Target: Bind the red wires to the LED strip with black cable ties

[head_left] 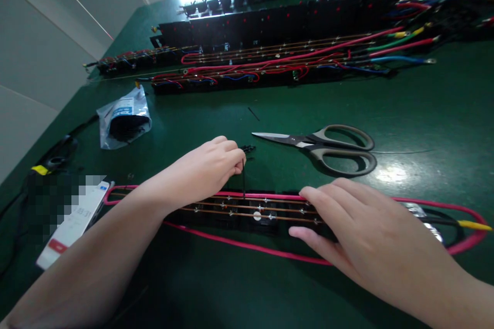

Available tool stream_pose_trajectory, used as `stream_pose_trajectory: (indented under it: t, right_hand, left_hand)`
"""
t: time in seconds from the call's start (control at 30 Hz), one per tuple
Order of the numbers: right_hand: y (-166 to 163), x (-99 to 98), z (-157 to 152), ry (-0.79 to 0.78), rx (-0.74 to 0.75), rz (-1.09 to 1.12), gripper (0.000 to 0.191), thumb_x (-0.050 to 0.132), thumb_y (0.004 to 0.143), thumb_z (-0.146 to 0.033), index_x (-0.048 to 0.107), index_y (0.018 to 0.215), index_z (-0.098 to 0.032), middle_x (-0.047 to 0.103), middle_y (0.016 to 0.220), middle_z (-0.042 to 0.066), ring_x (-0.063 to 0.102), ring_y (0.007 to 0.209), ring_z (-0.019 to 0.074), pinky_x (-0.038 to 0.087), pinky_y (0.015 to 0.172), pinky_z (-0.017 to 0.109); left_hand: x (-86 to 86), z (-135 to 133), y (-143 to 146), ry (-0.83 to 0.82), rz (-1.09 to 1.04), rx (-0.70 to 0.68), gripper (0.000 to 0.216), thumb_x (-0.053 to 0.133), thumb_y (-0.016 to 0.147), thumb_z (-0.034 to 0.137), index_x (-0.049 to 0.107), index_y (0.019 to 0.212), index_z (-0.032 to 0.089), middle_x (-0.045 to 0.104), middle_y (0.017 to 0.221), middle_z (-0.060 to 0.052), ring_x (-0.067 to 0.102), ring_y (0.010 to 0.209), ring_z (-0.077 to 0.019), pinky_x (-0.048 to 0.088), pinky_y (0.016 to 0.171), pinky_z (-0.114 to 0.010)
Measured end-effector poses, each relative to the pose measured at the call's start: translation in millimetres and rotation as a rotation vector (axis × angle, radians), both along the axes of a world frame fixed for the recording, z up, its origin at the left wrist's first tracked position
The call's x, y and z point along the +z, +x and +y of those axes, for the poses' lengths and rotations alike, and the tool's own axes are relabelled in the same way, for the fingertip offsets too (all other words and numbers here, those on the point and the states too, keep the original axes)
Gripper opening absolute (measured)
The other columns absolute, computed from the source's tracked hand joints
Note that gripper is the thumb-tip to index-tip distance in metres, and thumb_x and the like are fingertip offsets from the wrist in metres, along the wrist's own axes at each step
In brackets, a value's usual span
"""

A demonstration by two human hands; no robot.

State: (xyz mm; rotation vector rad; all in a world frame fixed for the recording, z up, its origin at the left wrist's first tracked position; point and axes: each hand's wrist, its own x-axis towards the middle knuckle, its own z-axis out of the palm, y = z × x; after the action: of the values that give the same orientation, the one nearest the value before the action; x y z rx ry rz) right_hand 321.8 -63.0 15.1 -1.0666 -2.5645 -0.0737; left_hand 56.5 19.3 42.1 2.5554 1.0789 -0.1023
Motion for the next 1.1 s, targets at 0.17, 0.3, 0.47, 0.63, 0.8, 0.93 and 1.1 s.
stream_pose_trajectory:
  t: [0.17,0.3,0.47,0.63,0.8,0.93,1.1]
  right_hand:
    - [-1,0.0,1,-0.002,-0.004,-0.01,0.035,0.045,0.101,-0.041,0.063,0.103,-0.01,0.065,0.081,0.009,0.057,0.072,0.0231,0.04,0.064,0.035]
    - [-2,0.5,2,0.002,-0.008,-0.01,0.036,0.045,0.101,-0.041,0.062,0.105,-0.009,0.065,0.083,0.01,0.058,0.074,0.0234,0.041,0.066,0.035]
    - [-1,1.1,2,-0.004,-0.01,-0.011,0.036,0.045,0.101,-0.042,0.062,0.103,-0.011,0.065,0.082,0.009,0.057,0.073,0.023,0.04,0.065,0.035]
    - [0,1.4,0,0.0,-0.009,-0.015,0.038,0.042,0.102,-0.043,0.062,0.104,-0.011,0.065,0.082,0.009,0.056,0.073,0.0225,0.039,0.065,0.034]
    - [-1,1.3,0,0.003,-0.012,-0.01,0.038,0.041,0.103,-0.043,0.062,0.104,-0.011,0.065,0.083,0.009,0.056,0.074,0.0223,0.039,0.067,0.034]
    - [-2,1.0,2,0.006,-0.009,-0.013,0.039,0.041,0.103,-0.043,0.062,0.105,-0.011,0.065,0.083,0.009,0.057,0.074,0.0226,0.039,0.066,0.035]
    - [-1,-0.3,1,0.004,-0.014,-0.016,0.038,0.041,0.103,-0.044,0.061,0.105,-0.011,0.064,0.084,0.009,0.057,0.074,0.0225,0.039,0.066,0.034]
  left_hand:
    - [7.9,-3,1,-0.006,-0.169,0.198,0.014,0.047,0.097,0.015,0.059,0.094,0.019,0.064,0.095,-0.001,0.059,0.088,-0.0155,0.047,0.079,-0.027]
    - [12.5,-5,6,-0.076,-0.314,0.409,0.011,0.056,0.093,0.021,0.065,0.1,0.021,0.069,0.091,0.002,0.063,0.078,-0.0127,0.05,0.07,-0.025]
    - [7.8,-5,6,-0.192,-0.383,0.552,0.008,0.067,0.086,0.026,0.069,0.09,0.019,0.074,0.083,0.0,0.068,0.073,-0.0142,0.054,0.066,-0.025]
    - [2.9,-3,1,-0.188,-0.328,0.607,0.005,0.07,0.081,0.024,0.072,0.082,0.02,0.073,0.075,0.002,0.066,0.067,-0.0128,0.052,0.061,-0.023]
    - [5.9,-3,0,-0.102,-0.125,0.564,0.006,0.069,0.081,0.025,0.073,0.078,0.024,0.064,0.064,0.005,0.053,0.056,-0.0109,0.042,0.055,-0.024]
    - [6.2,-4,1,-0.023,-0.031,0.509,0.006,0.068,0.08,0.023,0.074,0.079,0.024,0.065,0.071,0.003,0.055,0.063,-0.0128,0.045,0.065,-0.027]
    - [0.4,-2,1,0.026,-0.025,0.449,0.006,0.069,0.081,0.024,0.073,0.077,0.022,0.067,0.09,-0.001,0.062,0.083,-0.0164,0.048,0.076,-0.03]
